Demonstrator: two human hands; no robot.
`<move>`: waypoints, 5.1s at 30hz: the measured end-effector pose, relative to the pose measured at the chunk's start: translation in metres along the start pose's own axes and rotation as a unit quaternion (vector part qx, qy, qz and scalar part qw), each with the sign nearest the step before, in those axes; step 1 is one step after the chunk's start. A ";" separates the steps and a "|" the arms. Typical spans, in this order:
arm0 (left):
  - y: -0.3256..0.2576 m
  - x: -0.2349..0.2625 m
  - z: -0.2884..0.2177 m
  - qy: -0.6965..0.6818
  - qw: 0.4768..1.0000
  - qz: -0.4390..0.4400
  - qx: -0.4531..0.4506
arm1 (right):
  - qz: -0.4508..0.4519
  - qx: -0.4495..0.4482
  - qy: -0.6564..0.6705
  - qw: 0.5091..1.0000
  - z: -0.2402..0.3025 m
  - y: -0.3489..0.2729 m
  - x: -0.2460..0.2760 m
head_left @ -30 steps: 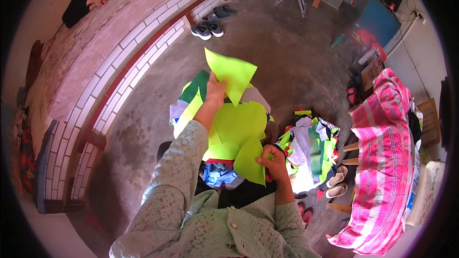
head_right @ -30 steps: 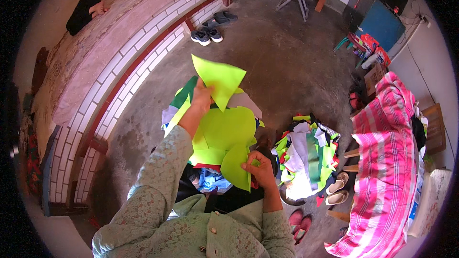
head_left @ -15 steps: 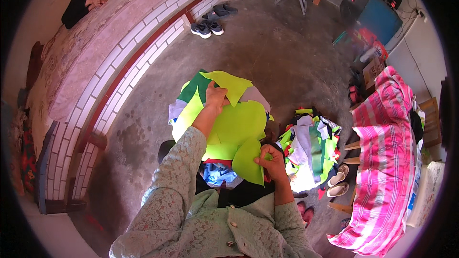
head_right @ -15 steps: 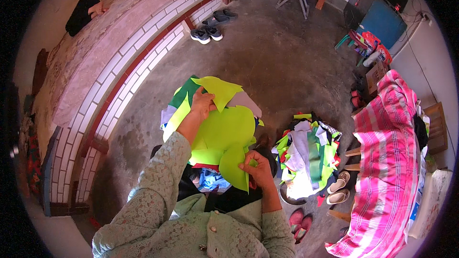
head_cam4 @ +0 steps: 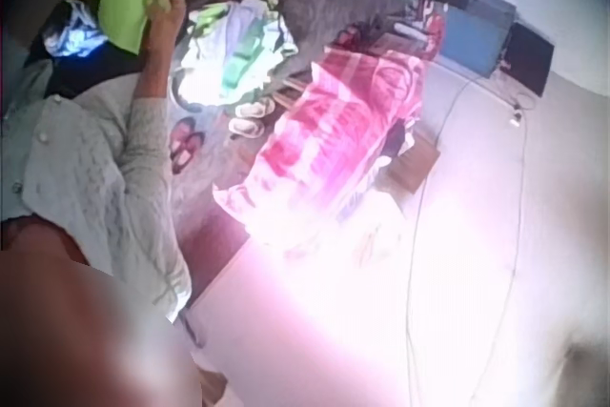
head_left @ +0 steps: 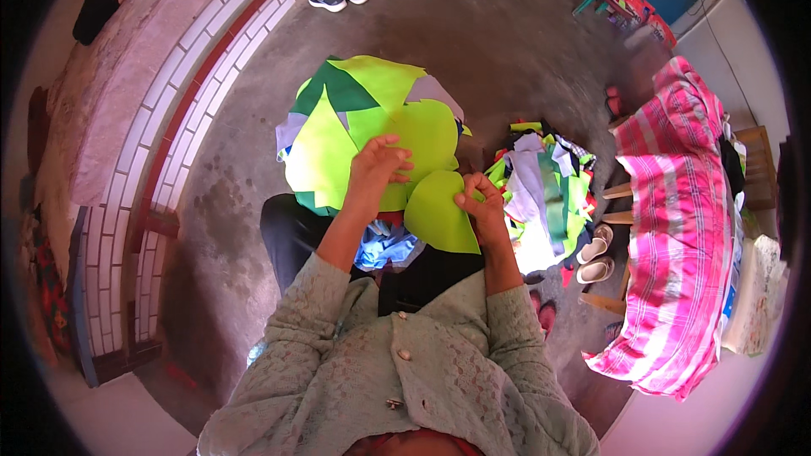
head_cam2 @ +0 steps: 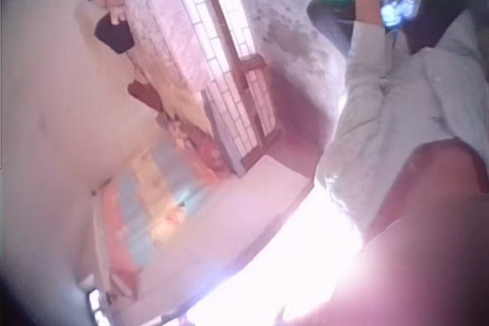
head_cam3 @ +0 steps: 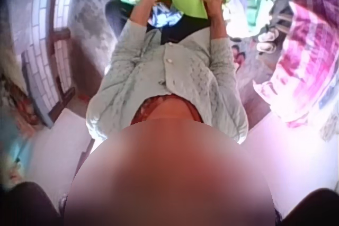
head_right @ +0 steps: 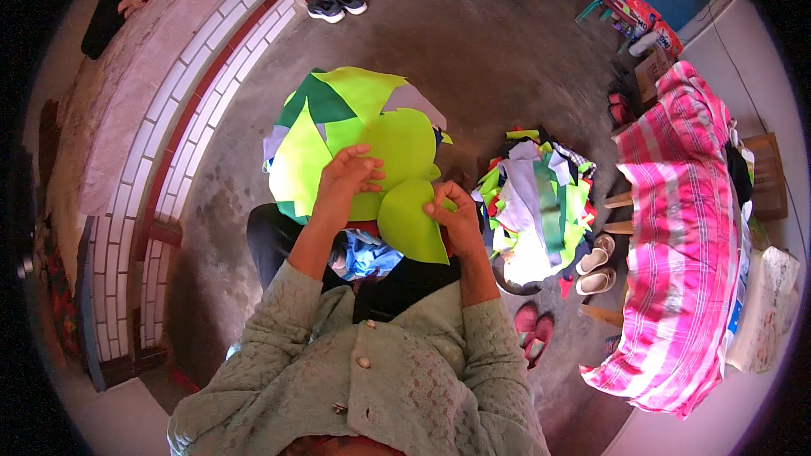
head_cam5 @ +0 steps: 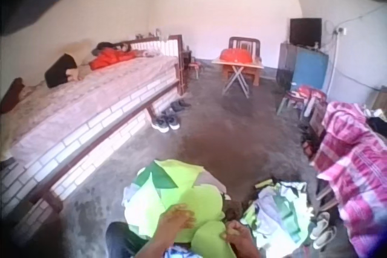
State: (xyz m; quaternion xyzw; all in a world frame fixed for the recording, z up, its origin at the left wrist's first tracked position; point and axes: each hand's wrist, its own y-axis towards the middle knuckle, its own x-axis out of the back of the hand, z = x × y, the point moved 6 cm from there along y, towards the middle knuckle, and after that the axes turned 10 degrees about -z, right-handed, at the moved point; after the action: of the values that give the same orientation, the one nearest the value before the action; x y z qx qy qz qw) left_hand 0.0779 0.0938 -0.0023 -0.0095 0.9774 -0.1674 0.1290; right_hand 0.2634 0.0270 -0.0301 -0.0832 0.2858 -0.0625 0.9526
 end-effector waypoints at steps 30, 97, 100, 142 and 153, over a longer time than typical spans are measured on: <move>-0.037 0.014 -0.021 -0.058 0.992 0.070 -0.083 | -0.041 0.010 -0.002 0.999 0.000 0.003 0.004; -0.035 -0.005 0.013 0.097 0.983 0.060 -0.145 | -0.034 0.005 0.079 0.996 0.004 0.000 0.000; -0.027 0.008 0.012 0.077 0.989 0.052 -0.118 | -0.014 0.004 0.084 0.996 0.005 -0.001 0.000; 0.076 -0.034 -0.025 0.472 0.741 0.110 -0.465 | -0.016 -0.003 0.111 0.994 0.005 0.002 0.004; 0.082 -0.036 -0.027 0.456 0.741 0.183 -0.458 | -0.022 0.003 0.096 0.995 0.008 0.000 0.004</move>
State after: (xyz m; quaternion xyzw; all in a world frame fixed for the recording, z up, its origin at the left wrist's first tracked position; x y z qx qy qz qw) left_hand 0.1074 0.1822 0.0037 0.1889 0.8616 0.3425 -0.3234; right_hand 0.2712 0.0277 -0.0260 -0.0805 0.3741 -0.0915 0.9194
